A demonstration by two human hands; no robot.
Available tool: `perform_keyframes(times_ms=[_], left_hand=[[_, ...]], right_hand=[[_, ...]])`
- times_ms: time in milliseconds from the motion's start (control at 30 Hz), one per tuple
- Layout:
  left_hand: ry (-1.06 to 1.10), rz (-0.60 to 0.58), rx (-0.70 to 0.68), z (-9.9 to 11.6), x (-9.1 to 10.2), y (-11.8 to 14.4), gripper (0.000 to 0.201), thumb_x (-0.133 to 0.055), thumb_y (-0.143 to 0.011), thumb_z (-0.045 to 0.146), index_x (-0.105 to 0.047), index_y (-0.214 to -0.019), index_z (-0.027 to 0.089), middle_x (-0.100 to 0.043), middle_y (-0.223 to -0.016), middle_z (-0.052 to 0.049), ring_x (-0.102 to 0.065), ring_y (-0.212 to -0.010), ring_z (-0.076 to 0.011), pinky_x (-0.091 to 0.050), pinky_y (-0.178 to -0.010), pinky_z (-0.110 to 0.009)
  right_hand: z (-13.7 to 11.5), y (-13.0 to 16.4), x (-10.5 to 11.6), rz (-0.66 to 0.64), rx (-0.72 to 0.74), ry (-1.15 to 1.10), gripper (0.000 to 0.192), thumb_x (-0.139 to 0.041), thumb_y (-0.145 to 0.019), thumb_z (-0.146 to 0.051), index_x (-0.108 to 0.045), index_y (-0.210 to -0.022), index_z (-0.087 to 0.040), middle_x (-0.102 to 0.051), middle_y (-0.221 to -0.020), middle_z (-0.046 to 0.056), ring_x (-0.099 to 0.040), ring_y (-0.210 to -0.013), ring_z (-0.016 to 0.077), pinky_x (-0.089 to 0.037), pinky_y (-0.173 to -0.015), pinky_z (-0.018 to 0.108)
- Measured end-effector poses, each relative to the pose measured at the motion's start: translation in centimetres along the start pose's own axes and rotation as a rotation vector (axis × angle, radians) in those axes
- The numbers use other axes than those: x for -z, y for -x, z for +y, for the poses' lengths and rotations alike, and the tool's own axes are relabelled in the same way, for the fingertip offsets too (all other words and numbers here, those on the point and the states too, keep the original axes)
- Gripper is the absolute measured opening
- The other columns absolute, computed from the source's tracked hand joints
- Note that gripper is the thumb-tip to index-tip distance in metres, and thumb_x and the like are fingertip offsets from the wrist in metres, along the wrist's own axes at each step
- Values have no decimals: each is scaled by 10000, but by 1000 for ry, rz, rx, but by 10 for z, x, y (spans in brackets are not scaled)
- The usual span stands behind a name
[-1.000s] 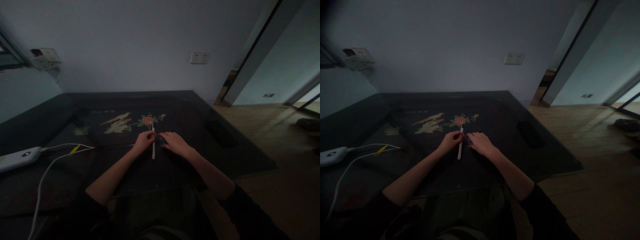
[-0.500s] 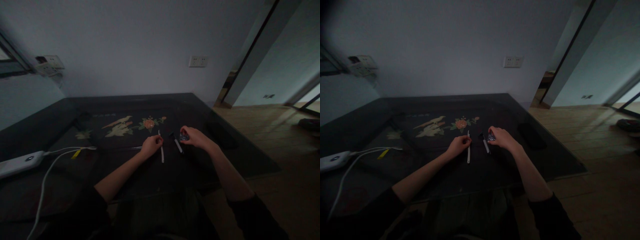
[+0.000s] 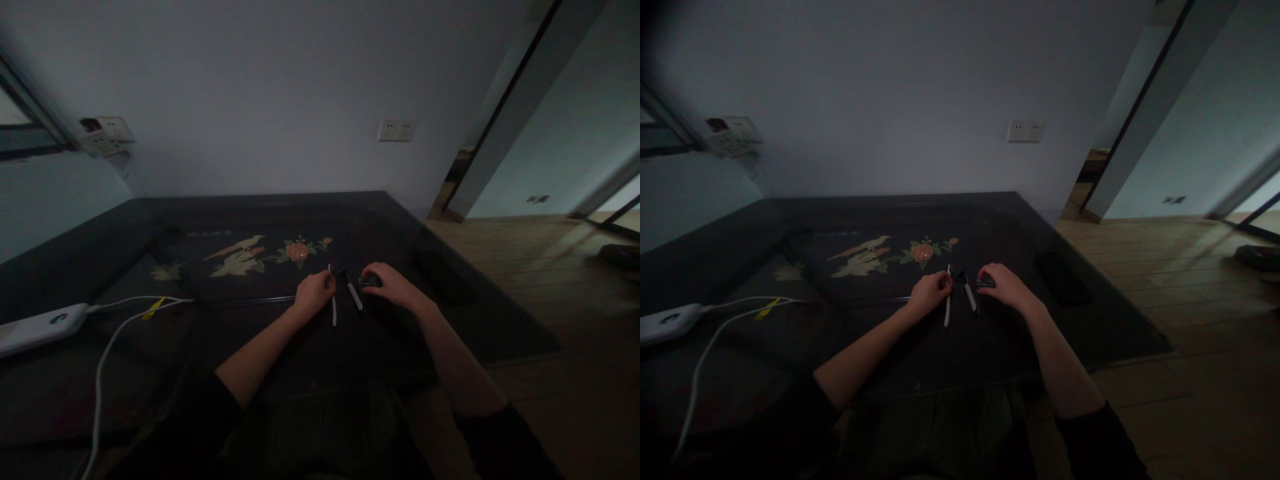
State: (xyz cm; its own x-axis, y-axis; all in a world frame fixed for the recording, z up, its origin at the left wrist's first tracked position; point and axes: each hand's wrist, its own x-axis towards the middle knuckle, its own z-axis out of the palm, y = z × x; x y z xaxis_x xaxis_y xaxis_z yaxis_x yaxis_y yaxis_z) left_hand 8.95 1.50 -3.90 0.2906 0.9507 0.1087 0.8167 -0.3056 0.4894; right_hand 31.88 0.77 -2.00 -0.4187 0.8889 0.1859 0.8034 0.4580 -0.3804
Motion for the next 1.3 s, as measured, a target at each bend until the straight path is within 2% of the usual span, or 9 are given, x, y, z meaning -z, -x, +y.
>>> perform_keyframes(times_ms=[100, 200, 333, 467, 867, 1033, 1100, 1200, 1300], left_hand=[[-46, 3, -12, -1, 0, 3, 183, -489, -880, 300, -628, -979, 234, -716, -884, -39, -667, -801, -180, -452, -694, -257], [-79, 13, -16, -2, -1, 5, 203, -472, -892, 307, -596, -1034, 231, -714, -883, -41, -672, -797, -185, -453, -696, -261], [-114, -2, -31, 0, -2, 6, 213, -467, -893, 284, -568, -1073, 233, -714, -907, -44, -677, -821, -186, -457, -721, -265], [-146, -4, -15, 3, -2, 4, 204, -469, -891, 286, -567, -1064, 242, -715, -909, -41, -678, -839, -195, -460, -730, -272], [-121, 18, -4, 12, -4, 2, 211, -492, -867, 267, -606, -1044, 258, -720, -926, -46, -678, -867, -206, -465, -750, -280], [-112, 6, 0, 13, -4, 1, 215, -480, -880, 278, -614, -1047, 259, -722, -923, -49, -679, -872, -211, -468, -757, -287], [-107, -1, -5, 13, -5, 1, 221, -474, -882, 260, -613, -1054, 265, -722, -925, -43, -676, -874, -205, -464, -773, -287], [-98, 0, -21, 12, -5, 3, 216, -462, -899, 283, -609, -1057, 263, -717, -925, -40, -670, -874, -198, -459, -782, -287], [-71, 7, -76, 11, -2, 5, 214, -465, -902, 297, -607, -1054, 247, -702, -931, -40, -656, -878, -193, -459, -787, -288]], right_hand=[[-20, -5, -5, 124, -35, 155, 181, -615, -883, -354, -648, -903, -178, -643, -985, 80, -554, -991, 225, -426, -872, 337], [-42, -10, -15, 96, -111, 368, 295, -569, -898, -449, -677, -879, -175, -646, -1000, 108, -548, -984, 263, -427, -796, 361], [-59, -10, -29, 92, -183, 523, 324, -544, -909, -454, -698, -916, -169, -653, -1052, 132, -534, -1039, 290, -410, -804, 392], [-62, -10, -34, 55, -224, 554, 310, -508, -927, -370, -707, -987, -140, -655, -1081, 154, -523, -1072, 293, -398, -828, 400], [-55, -19, -40, 55, -230, 482, 315, -491, -913, -372, -730, -847, -177, -671, -1001, 174, -547, -1006, 304, -419, -786, 417], [-33, -17, -27, 91, -260, 336, 320, -548, -888, -478, -668, -803, -194, -653, -891, 117, -570, -901, 265, -425, -742, 369], [-15, -13, -17, 115, -268, 204, 302, -635, -829, -488, -661, -903, -197, -635, -885, 87, -569, -854, 240, -431, -729, 345], [13, -5, -8, 77, -218, 53, 473, -778, -707, -412, -643, -1107, -201, -611, -945, 70, -558, -896, 227, -441, -797, 345], [26, -1, -9, 23, -188, 19, 524, -830, -639, -344, -666, -1113, -193, -583, -1002, 82, -537, -964, 236, -428, -870, 366]])
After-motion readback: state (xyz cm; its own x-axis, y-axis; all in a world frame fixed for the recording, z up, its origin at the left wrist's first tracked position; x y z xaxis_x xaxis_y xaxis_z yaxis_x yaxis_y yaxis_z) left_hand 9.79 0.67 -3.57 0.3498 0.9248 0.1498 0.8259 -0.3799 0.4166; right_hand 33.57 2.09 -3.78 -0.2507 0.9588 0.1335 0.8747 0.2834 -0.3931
